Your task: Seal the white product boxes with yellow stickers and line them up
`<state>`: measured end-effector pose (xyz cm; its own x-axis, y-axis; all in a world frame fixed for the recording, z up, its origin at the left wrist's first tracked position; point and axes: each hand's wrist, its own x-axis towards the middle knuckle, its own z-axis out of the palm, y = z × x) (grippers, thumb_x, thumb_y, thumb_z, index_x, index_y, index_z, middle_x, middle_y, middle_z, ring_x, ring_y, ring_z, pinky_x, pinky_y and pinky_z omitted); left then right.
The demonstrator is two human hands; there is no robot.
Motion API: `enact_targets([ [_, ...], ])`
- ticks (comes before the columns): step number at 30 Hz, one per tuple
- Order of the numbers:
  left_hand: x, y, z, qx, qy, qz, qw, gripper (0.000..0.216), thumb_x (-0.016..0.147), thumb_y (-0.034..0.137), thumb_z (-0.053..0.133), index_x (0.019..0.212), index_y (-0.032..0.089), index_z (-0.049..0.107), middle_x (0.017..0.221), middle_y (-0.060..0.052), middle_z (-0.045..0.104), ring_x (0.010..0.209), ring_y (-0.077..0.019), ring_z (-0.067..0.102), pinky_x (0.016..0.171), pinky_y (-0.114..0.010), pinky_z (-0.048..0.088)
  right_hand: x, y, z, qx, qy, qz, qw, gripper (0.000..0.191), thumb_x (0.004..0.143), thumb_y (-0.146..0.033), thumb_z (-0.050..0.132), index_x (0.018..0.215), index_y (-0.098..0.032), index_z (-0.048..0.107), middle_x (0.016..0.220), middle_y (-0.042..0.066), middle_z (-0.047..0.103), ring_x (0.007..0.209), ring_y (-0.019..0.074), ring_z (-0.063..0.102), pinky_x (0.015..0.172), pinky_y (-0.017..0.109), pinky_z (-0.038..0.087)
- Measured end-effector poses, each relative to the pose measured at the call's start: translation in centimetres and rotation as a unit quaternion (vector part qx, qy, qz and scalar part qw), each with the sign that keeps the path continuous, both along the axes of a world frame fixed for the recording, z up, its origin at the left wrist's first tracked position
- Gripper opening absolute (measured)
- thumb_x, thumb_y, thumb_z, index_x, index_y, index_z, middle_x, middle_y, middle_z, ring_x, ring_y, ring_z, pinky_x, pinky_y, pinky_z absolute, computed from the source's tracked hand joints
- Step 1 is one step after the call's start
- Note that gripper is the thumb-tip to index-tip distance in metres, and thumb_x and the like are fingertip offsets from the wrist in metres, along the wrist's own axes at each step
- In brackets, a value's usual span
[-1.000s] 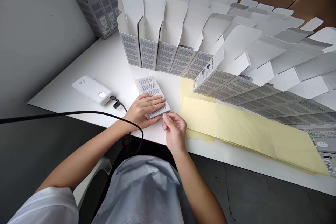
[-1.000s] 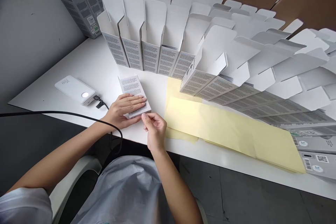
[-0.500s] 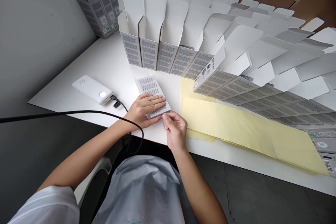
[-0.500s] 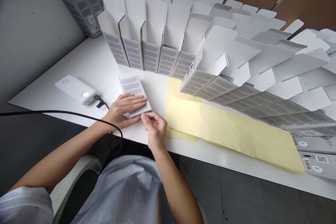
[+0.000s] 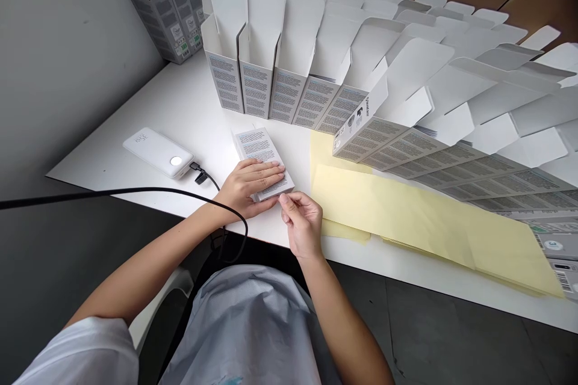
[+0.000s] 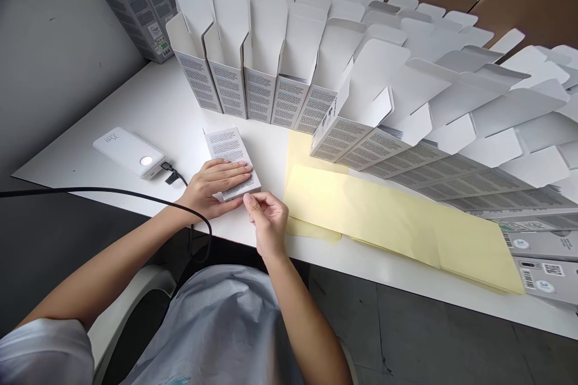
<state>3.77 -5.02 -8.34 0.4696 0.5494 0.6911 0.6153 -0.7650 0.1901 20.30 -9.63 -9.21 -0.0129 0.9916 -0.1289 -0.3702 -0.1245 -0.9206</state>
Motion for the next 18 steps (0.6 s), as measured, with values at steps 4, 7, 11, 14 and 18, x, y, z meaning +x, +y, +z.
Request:
enact_targets([
  [4, 0.02, 0.03, -0.03, 0.007, -0.002, -0.002, 1.0, 0.039, 0.084, 0.037, 0.066, 0.118, 0.017, 0.065, 0.125, -0.005, 0.062, 0.123, -0.0094, 0.06, 0.111, -0.025, 0.04, 0.04, 0.05, 0.03, -0.007, -0.008, -0.003, 1.0, 0.026, 0.077, -0.037, 0.078, 0.07, -0.016, 0.065, 0.053, -0.004, 0.046, 0.049, 0.0063, 0.036, 0.047, 0.023, 0.024],
  [7, 0.03, 0.05, -0.02, 0.013, -0.006, -0.005, 1.0, 0.039, 0.083, 0.036, 0.067, 0.117, 0.017, 0.065, 0.124, -0.004, 0.063, 0.122, -0.0096, 0.061, 0.11, -0.025, 0.04, 0.03, 0.04, 0.11, -0.011, -0.013, -0.005, 1.0, 0.027, 0.078, -0.037, 0.078, 0.07, -0.016, 0.065, 0.054, -0.004, 0.047, 0.049, 0.006, 0.036, 0.046, 0.022, 0.025],
  [11, 0.01, 0.09, -0.14, 0.011, -0.006, -0.001, 1.0, 0.04, 0.084, 0.038, 0.066, 0.119, 0.018, 0.065, 0.125, -0.004, 0.062, 0.123, -0.0089, 0.06, 0.111, -0.025, 0.04, 0.0, -0.06, 0.21, -0.014, -0.034, -0.01, 0.999, 0.028, 0.077, -0.039, 0.078, 0.07, -0.015, 0.064, 0.055, -0.003, 0.048, 0.05, 0.0065, 0.037, 0.047, 0.022, 0.028],
  [14, 0.02, 0.13, -0.22, 0.014, -0.003, 0.005, 1.0, 0.039, 0.085, 0.04, 0.064, 0.117, 0.018, 0.066, 0.123, -0.004, 0.063, 0.122, -0.009, 0.061, 0.109, -0.025, 0.042, -0.08, -0.15, 0.22, -0.012, -0.048, -0.016, 0.999, 0.029, 0.078, -0.04, 0.077, 0.07, -0.016, 0.064, 0.055, -0.004, 0.048, 0.05, 0.0069, 0.038, 0.047, 0.022, 0.029],
  [18, 0.05, 0.15, -0.21, 0.02, -0.001, 0.006, 1.0, 0.039, 0.085, 0.04, 0.064, 0.117, 0.018, 0.066, 0.123, -0.005, 0.063, 0.121, -0.0089, 0.061, 0.108, -0.025, 0.042, -0.24, -0.27, 0.31, -0.008, -0.072, -0.021, 0.997, 0.031, 0.078, -0.042, 0.076, 0.07, -0.015, 0.063, 0.054, -0.003, 0.048, 0.05, 0.0073, 0.038, 0.047, 0.022, 0.03],
])
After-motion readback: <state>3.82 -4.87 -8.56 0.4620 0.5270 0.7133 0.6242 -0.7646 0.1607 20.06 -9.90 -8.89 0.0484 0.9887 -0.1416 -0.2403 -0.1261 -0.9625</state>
